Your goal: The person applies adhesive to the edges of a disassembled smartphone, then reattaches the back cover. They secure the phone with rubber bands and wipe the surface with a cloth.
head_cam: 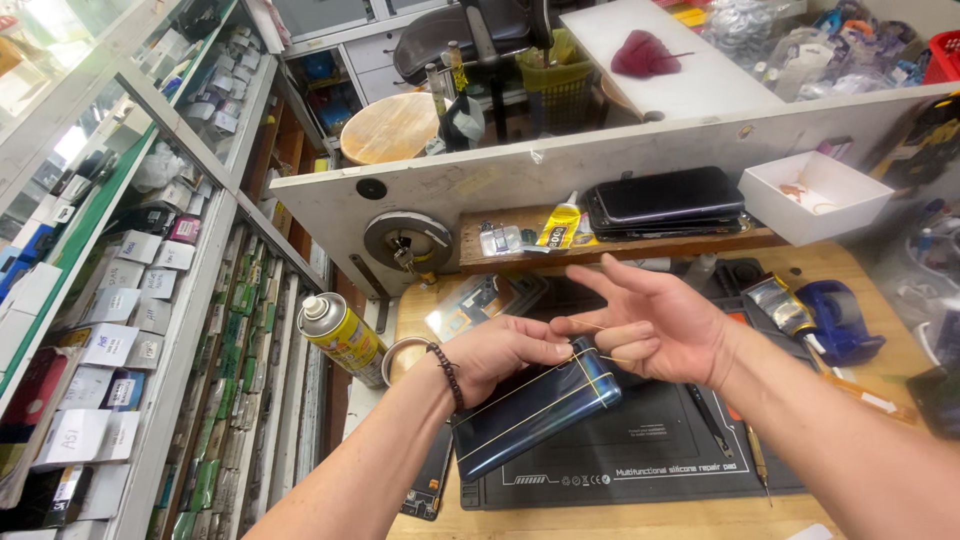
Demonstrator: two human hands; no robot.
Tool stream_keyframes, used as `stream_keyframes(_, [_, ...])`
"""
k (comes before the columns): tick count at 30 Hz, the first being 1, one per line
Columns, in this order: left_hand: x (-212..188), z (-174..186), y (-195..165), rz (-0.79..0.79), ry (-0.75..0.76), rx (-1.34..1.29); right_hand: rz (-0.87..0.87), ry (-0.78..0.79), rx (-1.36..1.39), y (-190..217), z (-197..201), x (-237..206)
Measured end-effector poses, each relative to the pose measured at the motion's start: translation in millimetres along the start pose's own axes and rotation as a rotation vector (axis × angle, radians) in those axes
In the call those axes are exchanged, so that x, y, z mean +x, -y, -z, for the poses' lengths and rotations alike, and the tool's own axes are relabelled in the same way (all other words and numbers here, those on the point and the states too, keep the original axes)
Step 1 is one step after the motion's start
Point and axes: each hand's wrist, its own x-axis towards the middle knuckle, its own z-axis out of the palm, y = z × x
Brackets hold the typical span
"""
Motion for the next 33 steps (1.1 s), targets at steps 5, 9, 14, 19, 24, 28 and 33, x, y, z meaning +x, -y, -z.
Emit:
stream_keyframes(5, [17.4,6.4,11.0,0.033,-0.197,-0.180,0.162,-0.293,-0.674,-4.5,-25.3,-2.6])
stream_keyframes(9, [36.2,16.1,19.1,0.022,-0.340,-0.316,0.465,-0.350,-0.809,-19.3,-23.4,-2.6])
stream_keyframes(14, [42.1,19.6,20.2,-0.075,-0.375,-0.378,0.549,-0.453,-0.799,-34.8,-2.9,-0.5])
stream_keyframes(19, [41.7,-2.4,20.0,-0.312,-0.582,-0.299,0.610,-0.567,-0.759,-37.0,13.1,9.6])
stream_keyframes(24, [37.3,-7.6,14.9,-0.330,-0.563,-0.289,0.743,-0.650,-0.884,-46.4,14.8,17.2])
stream_keyframes(28, [39.4,-6.4,17.4,-0.316,-0.559,-0.288,0.600,-0.694,-0.738,-47.5,15.7,17.9])
stream_keyframes(33, [35.6,-4.3,23.4,-0.295,-0.449,-0.276,0.600,-0.679,-0.713,-52.1,22.6,16.6])
